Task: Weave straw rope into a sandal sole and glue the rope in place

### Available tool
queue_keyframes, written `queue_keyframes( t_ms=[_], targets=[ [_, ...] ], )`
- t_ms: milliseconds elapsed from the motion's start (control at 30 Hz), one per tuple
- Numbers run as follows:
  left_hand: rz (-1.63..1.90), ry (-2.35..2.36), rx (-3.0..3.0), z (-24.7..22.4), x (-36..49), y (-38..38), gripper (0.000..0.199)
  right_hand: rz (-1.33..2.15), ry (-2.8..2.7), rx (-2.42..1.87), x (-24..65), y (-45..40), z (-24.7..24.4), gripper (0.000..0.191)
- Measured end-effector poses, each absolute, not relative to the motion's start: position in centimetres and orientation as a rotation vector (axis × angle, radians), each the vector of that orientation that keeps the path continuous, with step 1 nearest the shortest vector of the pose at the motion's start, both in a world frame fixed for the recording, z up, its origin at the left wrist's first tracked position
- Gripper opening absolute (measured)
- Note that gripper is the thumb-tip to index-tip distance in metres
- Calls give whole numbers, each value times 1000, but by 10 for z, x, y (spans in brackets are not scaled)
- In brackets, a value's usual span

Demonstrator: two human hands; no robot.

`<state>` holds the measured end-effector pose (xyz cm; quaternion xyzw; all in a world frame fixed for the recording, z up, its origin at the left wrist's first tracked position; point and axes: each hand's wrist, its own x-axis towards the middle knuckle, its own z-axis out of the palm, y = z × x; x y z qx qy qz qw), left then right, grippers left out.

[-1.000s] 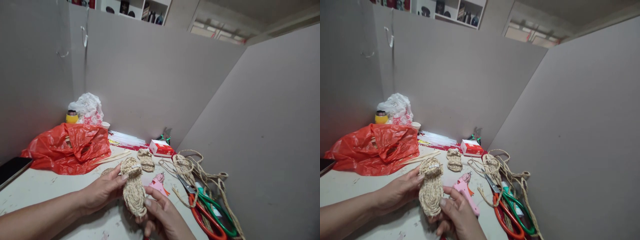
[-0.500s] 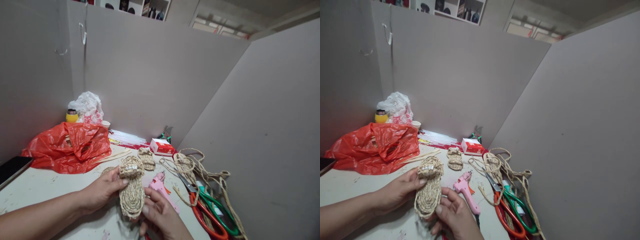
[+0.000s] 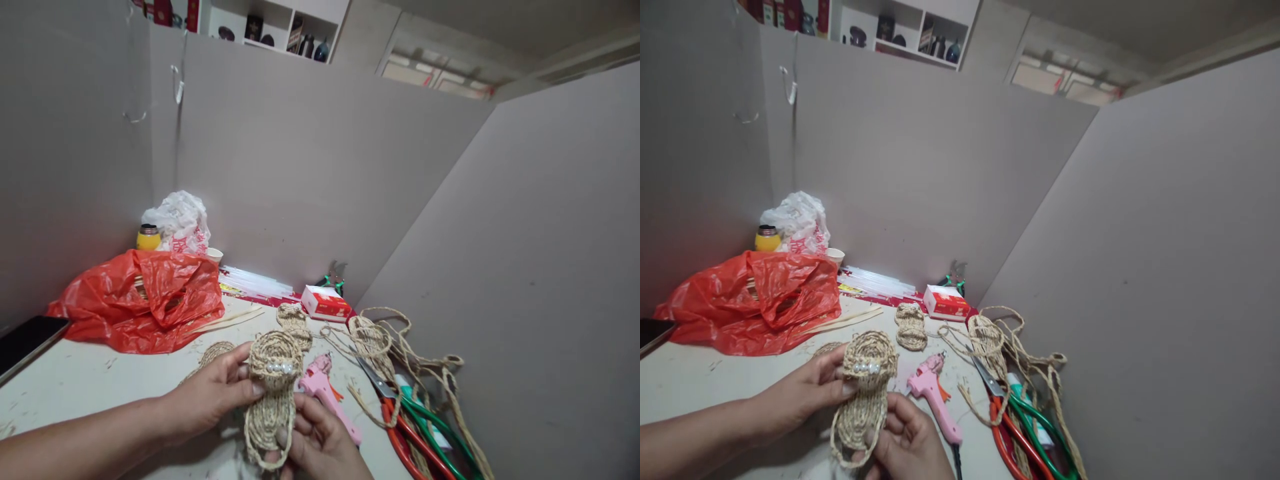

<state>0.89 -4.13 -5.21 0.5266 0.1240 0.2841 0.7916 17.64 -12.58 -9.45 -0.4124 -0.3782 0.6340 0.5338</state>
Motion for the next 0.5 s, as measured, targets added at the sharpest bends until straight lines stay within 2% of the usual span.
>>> queue_keyframes(
  t_ms=[233,500],
  targets=[
    [655,347,1082,-67,5,-31,51,1414,-864,-999,183,-124,-94,42],
    [691,499,1105,-63,4,-27,37,1193,-944,-1172,200,-118,-83,37]
  ],
)
